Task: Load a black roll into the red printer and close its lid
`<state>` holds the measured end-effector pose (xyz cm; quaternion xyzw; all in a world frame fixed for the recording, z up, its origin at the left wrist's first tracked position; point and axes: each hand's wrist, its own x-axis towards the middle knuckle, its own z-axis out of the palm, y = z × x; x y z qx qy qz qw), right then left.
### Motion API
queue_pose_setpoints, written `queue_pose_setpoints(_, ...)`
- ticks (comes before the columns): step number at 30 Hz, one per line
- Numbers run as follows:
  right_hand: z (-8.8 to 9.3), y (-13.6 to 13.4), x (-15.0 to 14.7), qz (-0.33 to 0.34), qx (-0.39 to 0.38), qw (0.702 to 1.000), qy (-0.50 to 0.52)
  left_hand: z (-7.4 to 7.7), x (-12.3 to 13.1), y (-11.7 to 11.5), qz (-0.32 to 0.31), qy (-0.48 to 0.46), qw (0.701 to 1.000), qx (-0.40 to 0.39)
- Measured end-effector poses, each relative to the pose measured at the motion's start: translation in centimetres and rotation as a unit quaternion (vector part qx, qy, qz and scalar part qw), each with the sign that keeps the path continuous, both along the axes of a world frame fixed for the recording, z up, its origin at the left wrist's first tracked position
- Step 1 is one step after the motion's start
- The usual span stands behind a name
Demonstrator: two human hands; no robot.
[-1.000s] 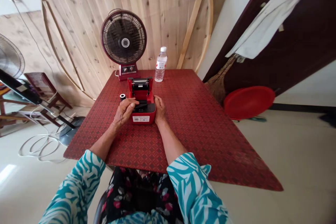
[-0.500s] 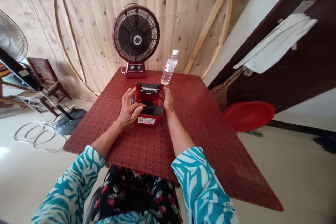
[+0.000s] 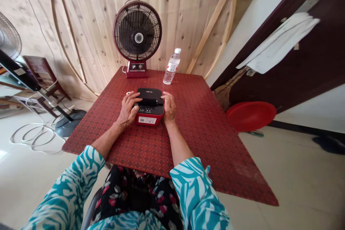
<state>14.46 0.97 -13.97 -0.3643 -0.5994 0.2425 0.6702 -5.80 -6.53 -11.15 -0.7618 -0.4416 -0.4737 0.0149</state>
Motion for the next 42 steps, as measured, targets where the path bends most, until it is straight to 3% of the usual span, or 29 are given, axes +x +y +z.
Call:
queue_pose_setpoints(12, -0.7, -0.6, -0.5, -0.02, -0.015, 1.0, 0.011, 0.3, -0.1, -0.4, 0.017, 0.04, 0.999, -0.031)
queue_pose_setpoints(15, -0.7, -0.9, -0.6, -0.013, -0.033, 0.999, 0.025, 0.4, -0.2, -0.7, -0.001, -0.01, 0.999, -0.034)
queue_pose_setpoints(17, -0.9, -1.0, -0.8, 0.0, -0.068, 0.996, 0.063, 0.5, -0.4, -0.8, 0.001, -0.102, 0.994, -0.027)
queue_pose_setpoints(20, -1.5, -0.9, -1.0, 0.02, -0.136, 0.982, 0.13, 0.9, -0.9, -0.5, 0.02, -0.263, 0.962, -0.069)
queue_pose_setpoints(23, -1.8, -0.7, -1.1, 0.019, -0.162, 0.977, 0.136, 1.2, -1.2, 0.1, 0.0, -0.384, 0.908, -0.17)
queue_pose_setpoints(27, -1.8, -0.5, -1.0, 0.014, -0.167, 0.979, 0.119, 1.6, -0.9, 0.2, -0.042, -0.441, 0.855, -0.27)
queue_pose_setpoints(34, -1.6, -0.7, -1.0, 0.012, -0.169, 0.981, 0.094, 2.8, 0.2, -0.9, -0.06, -0.439, 0.835, -0.328)
queue_pose_setpoints(42, -1.5, -0.7, -0.8, 0.027, -0.162, 0.985, 0.057, 2.9, 0.1, -0.7, -0.065, -0.428, 0.832, -0.348)
